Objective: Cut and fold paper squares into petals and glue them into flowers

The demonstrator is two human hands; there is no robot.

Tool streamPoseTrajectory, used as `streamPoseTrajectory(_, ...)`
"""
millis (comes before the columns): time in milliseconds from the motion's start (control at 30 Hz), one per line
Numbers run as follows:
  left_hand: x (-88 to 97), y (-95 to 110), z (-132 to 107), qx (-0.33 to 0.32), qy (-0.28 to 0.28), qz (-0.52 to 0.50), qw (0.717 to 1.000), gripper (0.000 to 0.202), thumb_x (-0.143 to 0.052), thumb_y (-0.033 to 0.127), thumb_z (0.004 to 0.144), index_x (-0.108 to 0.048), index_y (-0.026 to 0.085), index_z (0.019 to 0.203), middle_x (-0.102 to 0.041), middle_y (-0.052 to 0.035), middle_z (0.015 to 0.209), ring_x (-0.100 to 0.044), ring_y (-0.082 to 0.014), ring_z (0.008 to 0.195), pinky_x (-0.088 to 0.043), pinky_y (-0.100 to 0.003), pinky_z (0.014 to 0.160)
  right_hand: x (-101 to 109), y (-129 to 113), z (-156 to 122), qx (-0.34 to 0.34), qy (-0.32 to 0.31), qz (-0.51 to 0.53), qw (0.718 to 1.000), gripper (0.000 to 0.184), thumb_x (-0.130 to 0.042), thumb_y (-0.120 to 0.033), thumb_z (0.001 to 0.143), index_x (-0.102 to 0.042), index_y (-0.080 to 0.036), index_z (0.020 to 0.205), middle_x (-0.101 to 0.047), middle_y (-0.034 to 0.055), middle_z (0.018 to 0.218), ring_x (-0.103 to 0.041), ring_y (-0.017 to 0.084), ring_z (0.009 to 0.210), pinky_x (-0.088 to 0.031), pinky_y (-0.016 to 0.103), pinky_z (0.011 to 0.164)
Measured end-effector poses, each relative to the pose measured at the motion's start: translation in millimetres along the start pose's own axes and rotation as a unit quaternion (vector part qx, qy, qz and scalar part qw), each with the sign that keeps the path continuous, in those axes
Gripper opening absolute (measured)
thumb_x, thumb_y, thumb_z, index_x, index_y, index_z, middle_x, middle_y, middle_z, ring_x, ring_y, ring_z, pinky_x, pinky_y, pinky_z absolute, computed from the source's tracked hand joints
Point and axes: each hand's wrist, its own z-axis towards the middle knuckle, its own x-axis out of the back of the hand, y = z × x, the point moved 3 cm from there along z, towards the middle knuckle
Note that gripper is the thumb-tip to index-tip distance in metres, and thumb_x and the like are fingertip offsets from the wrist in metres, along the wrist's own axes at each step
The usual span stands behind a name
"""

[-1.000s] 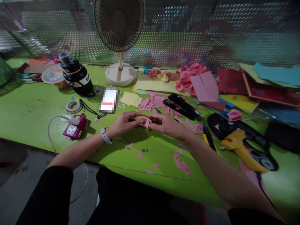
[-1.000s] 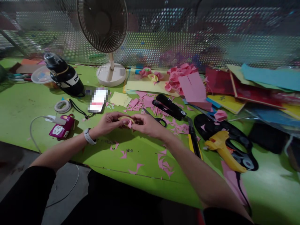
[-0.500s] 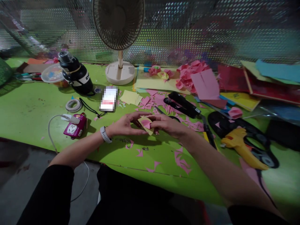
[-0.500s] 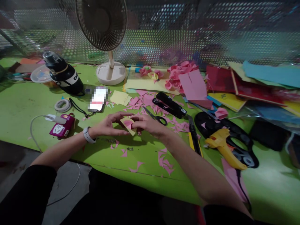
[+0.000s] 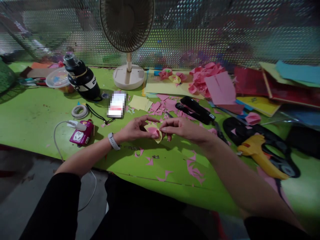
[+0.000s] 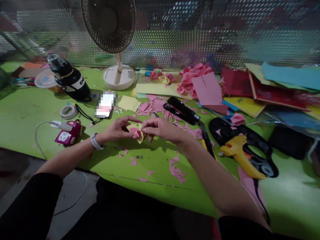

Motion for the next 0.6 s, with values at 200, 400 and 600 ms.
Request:
streamPoseTrajectory(200,2.8,-2,1,0.004,-0.01,0.01,1.0,0.055,-0.086,0.031,0.068,-0.067,0.015,0.117,-0.069,-0.0089,0.099,-0.063,-0.0152,0.081,-0.05,-0.026,0.067,-5,-3,-1,0.018,-0.018,-0.011,1.0,0.025,-0.073,-0.043,0.08,-0.072,-0.019,0.085,-0.07,0.0022,0.081,-0.062,0.012,0.067,-0.053,0.029,0.064)
streamPoseTrajectory(400,2.0,1,1,-0.003,-0.013,-0.076,0.997,0.079,-0.083,0.028,0.072,-0.046,0.017,0.14,-0.068,-0.01,0.1,-0.065,-0.0174,0.091,-0.051,-0.031,0.079,-10,-2,0,0.053,0.122,-0.003,0.991,0.019,-0.069,-0.038,0.084,-0.069,-0.02,0.085,-0.072,0.0037,0.08,-0.064,0.013,0.063,-0.054,0.03,0.063)
streamPoseTrajectory(600,-2.2,-13,2,-0.039,0.086,-0.091,0.991,0.064,-0.073,0.038,0.083,-0.042,0.018,0.135,-0.061,-0.0053,0.092,-0.061,-0.0151,0.082,-0.051,-0.03,0.072,-21,1,4,0.158,0.257,-0.004,0.953,0.011,-0.068,-0.031,0.084,-0.074,-0.022,0.086,-0.073,0.0027,0.081,-0.067,0.016,0.069,-0.055,0.032,0.064)
